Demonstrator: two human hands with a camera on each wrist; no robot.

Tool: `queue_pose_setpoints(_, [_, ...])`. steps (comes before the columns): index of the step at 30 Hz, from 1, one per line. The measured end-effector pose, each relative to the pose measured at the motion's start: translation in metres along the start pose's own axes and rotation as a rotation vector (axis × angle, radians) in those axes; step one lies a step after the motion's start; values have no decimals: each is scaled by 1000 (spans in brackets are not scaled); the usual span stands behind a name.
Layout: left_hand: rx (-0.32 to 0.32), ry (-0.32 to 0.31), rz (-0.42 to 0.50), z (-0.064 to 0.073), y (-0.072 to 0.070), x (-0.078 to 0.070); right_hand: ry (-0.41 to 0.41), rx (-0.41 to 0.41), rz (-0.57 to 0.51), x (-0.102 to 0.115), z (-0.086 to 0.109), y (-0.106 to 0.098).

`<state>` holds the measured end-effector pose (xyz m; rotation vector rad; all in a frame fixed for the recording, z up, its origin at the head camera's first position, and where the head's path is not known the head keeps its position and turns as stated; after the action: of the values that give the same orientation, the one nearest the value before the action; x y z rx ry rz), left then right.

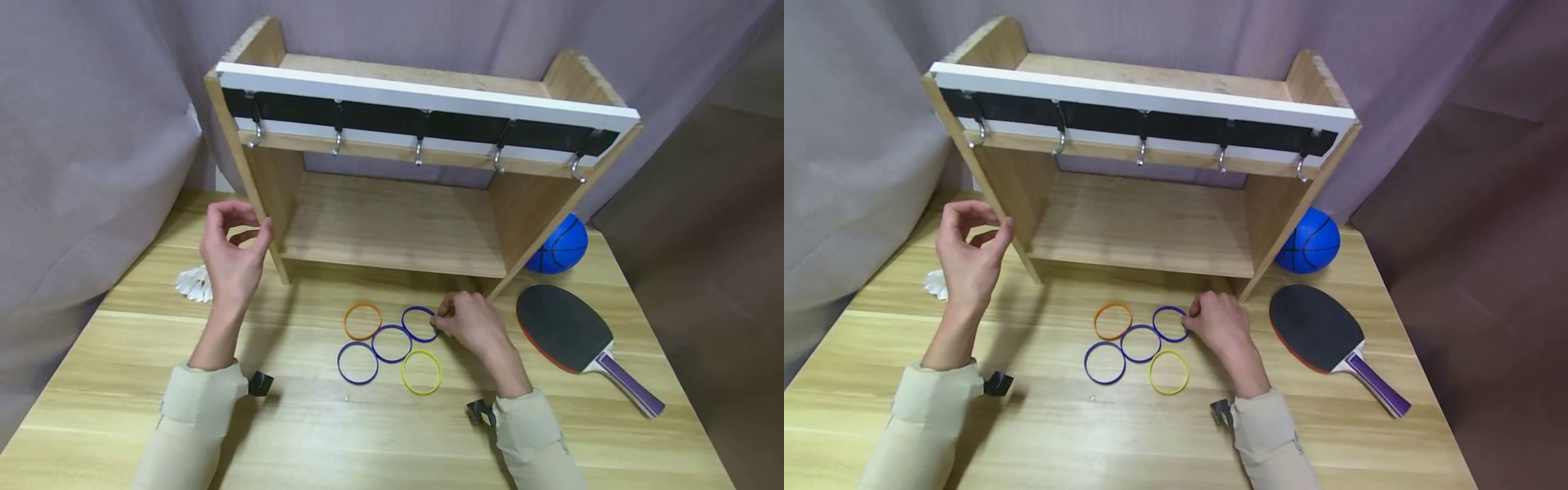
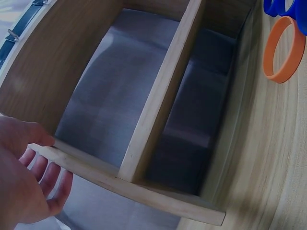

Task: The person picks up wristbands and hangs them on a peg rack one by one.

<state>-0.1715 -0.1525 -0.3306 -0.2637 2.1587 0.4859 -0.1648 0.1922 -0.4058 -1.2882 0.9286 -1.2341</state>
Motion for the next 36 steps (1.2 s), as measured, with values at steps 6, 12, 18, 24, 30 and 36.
queue_pose_setpoints(6, [6,-11,-5,1,1,0,41,-7,-38,-4,0,4])
queue_pose_setpoints(12, [4,-10,-11,2,1,0,74,-24,-66,-7,1,4])
queue_pose_setpoints(18, [1,-20,-7,3,1,-1,29,-54,-174,-10,0,0])
queue_pose_setpoints(24, [-4,-24,-14,3,1,-1,-93,-92,-384,-12,3,-12])
queue_pose_setpoints(30, [-10,-17,-14,2,0,-1,-151,-110,-486,-15,12,-32])
queue_pose_setpoints(36, [-3,-10,-9,3,1,-1,-179,-141,-674,-24,29,-57])
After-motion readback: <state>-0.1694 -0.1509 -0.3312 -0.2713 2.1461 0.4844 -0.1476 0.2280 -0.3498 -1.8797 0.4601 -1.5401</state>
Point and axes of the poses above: each hand's wrist, its own z-axis away from the middle knuckle, its own y-axis out of the palm, x = y × z, the point moved 1 cm from there along -z, towards the middle knuckle, and after that the axes turned 13 degrees about z, right-handed, at the moved point
